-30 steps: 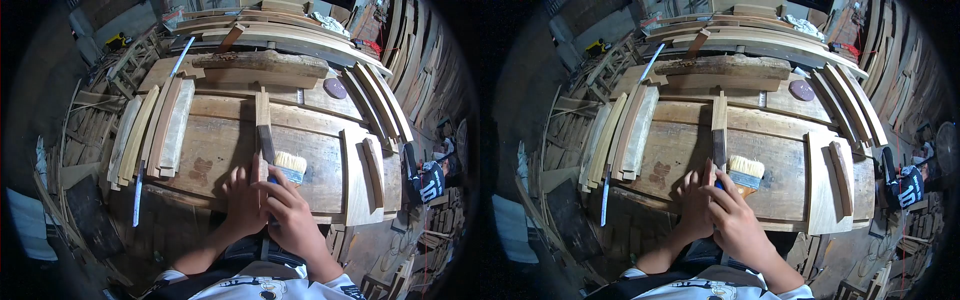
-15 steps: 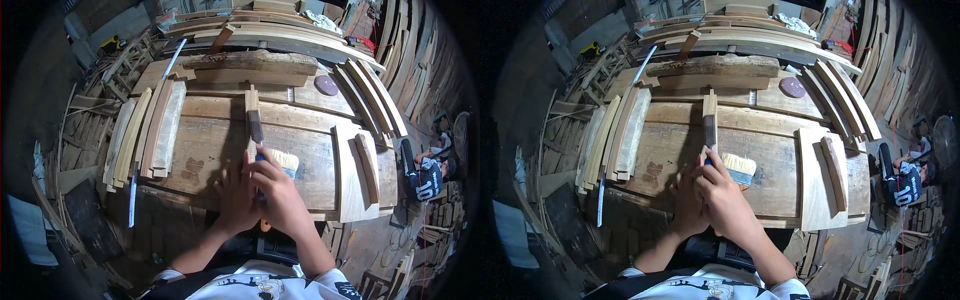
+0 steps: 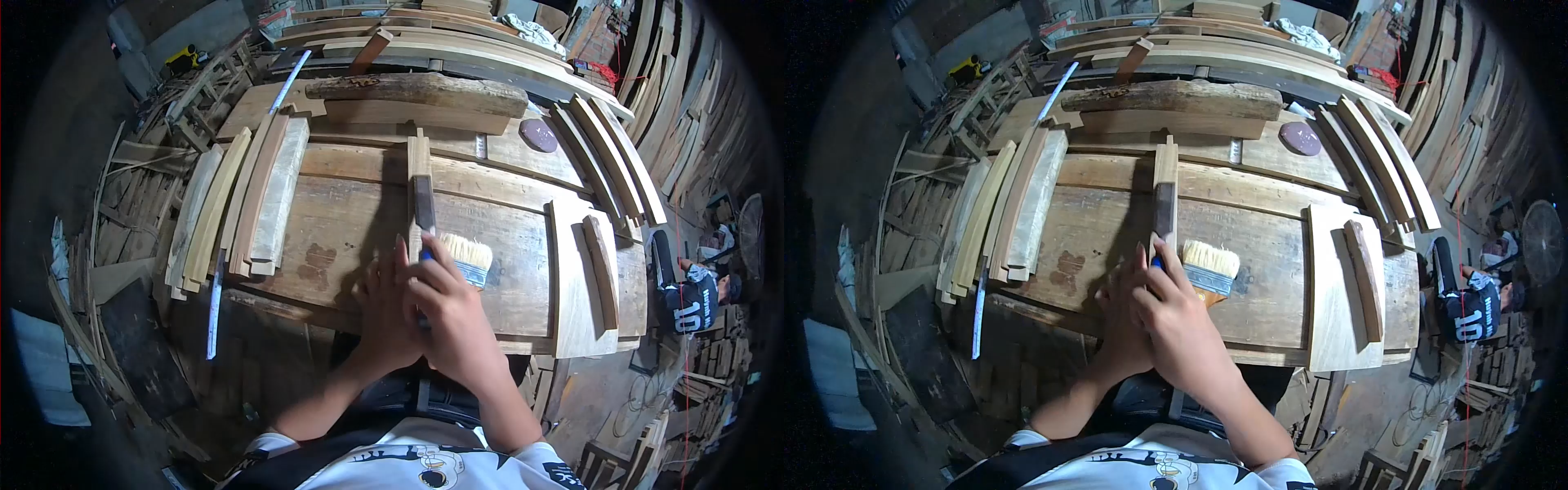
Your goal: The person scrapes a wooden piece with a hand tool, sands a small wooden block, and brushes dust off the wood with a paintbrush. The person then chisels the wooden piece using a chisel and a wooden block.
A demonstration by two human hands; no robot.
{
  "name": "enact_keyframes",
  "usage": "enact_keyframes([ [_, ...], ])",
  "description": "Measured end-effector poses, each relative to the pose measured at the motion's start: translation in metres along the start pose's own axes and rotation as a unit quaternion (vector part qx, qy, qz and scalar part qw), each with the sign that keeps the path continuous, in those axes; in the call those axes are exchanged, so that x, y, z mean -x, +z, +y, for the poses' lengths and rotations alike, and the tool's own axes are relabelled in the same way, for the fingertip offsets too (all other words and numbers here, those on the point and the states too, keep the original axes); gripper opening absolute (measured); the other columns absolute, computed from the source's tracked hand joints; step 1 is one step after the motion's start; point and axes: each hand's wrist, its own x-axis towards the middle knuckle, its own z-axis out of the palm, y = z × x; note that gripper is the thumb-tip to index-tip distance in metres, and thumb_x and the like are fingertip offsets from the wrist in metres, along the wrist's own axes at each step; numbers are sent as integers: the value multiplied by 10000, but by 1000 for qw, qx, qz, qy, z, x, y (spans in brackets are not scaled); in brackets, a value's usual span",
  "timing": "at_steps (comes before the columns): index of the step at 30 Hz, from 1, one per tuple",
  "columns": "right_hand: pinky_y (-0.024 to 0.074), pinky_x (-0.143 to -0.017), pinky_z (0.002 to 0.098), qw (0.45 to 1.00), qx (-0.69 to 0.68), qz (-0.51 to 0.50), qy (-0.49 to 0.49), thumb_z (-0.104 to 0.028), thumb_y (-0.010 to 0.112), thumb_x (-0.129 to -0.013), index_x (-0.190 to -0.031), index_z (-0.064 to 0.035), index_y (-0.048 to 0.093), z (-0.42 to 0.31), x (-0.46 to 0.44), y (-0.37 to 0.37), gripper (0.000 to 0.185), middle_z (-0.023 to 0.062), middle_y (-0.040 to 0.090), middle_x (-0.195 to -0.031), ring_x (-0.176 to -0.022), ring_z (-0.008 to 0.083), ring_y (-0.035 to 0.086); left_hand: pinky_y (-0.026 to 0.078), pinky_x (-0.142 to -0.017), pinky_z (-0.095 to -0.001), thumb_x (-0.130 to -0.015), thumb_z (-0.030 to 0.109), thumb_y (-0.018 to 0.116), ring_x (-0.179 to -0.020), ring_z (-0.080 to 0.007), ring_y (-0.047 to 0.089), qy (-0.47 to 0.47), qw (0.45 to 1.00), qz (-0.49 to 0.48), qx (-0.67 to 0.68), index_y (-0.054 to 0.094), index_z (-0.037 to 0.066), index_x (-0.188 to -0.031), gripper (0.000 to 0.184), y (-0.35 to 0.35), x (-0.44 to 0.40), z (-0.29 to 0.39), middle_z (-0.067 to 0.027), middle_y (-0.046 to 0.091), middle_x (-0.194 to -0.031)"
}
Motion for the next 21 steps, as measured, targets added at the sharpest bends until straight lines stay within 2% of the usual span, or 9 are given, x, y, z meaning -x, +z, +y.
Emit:
enact_keyframes([
  [4, 365, -1184, 529, 1000, 0, 1, -6, 75, 699, -665, -868, 39, 616, 10, -17, -5, 222, 227, 576, -1064, -1410, 534, 374, 247, -1062, -713, -863, 396, 660, -1411, -539, 306, -63, 993, -96, 37, 230, -11, -1579, 930, -15, -10, 9, -318, 301, -1546],
  [8, 377, -1174, 523, 1000, 13, 1, -7, 79, 694, -677, -961, 56, 638, -3, 3, 4, 290, 226, 589, -1138, -1418, 532, 369, 223, -1118, -694, -854, 371, 689, -1405, -560, 308, -24, 999, -7, 35, 296, -5, -1544, 878, -4, 3, -1, -319, 303, -1551],
  [11, 419, -1131, 533, 1000, -18, 25, 6, 100, 698, -662, -948, 26, 617, -1, 7, 8, 306, 195, 598, -1213, -1434, 514, 372, 228, -1140, -662, -860, 366, 700, -1399, -554, 329, 79, 994, 46, 67, 337, -23, -1516, 845, 1, 0, -13, -317, 327, -1547],
  [12, 442, -1108, 536, 998, -40, 40, 12, 107, 708, -646, -901, 4, 603, 2, 3, 7, 295, 169, 614, -1222, -1439, 499, 383, 278, -1140, -606, -857, 298, 702, -1360, -506, 401, 67, 995, 48, 59, 404, -33, -1468, 756, -3, -6, -9, -304, 446, -1458],
  [13, 464, -1085, 539, 996, -62, 55, 17, 115, 719, -630, -854, -17, 589, 4, 0, 5, 291, 144, 629, -1230, -1444, 483, 393, 293, -1133, -591, -854, 271, 699, -1342, -487, 421, 30, 993, 43, 103, 419, -33, -1456, 730, -8, -10, -6, -291, 479, -1421],
  [15, 478, -1076, 537, 994, -81, 69, 24, 127, 718, -631, -900, -26, 601, 2, -2, 1, 330, 134, 624, -1274, -1445, 481, 396, 322, -1120, -562, -849, 218, 693, -1307, -448, 463, -46, 980, 32, 191, 450, -32, -1432, 680, -17, -16, -1, -265, 544, -1345],
  [16, 480, -1075, 535, 994, -80, 76, 19, 132, 715, -631, -906, -26, 601, 0, -2, 1, 337, 133, 624, -1276, -1446, 481, 395, 406, -1105, -436, -844, 210, 721, -1273, -365, 562, -87, 976, 59, 190, 572, 30, -1362, 568, -17, -17, 0, -176, 643, -1270],
  [19, 482, -1077, 532, 994, -79, 81, 8, 140, 706, -631, -929, -34, 606, -3, 1, 5, 360, 133, 622, -1289, -1444, 482, 400, 318, -1121, -525, -859, 243, 696, -1307, -418, 469, -37, 981, 5, 189, 398, -19, -1486, 742, -13, -13, -13, -233, 559, -1315],
  [21, 482, -1077, 532, 992, -83, 95, 4, 138, 706, -635, -937, -40, 608, -5, 6, 10, 365, 133, 620, -1297, -1440, 483, 407, 268, -1147, -554, -879, 321, 690, -1378, -432, 402, 33, 988, 31, 151, 362, 10, -1524, 787, -12, -5, -10, -260, 483, -1411],
])
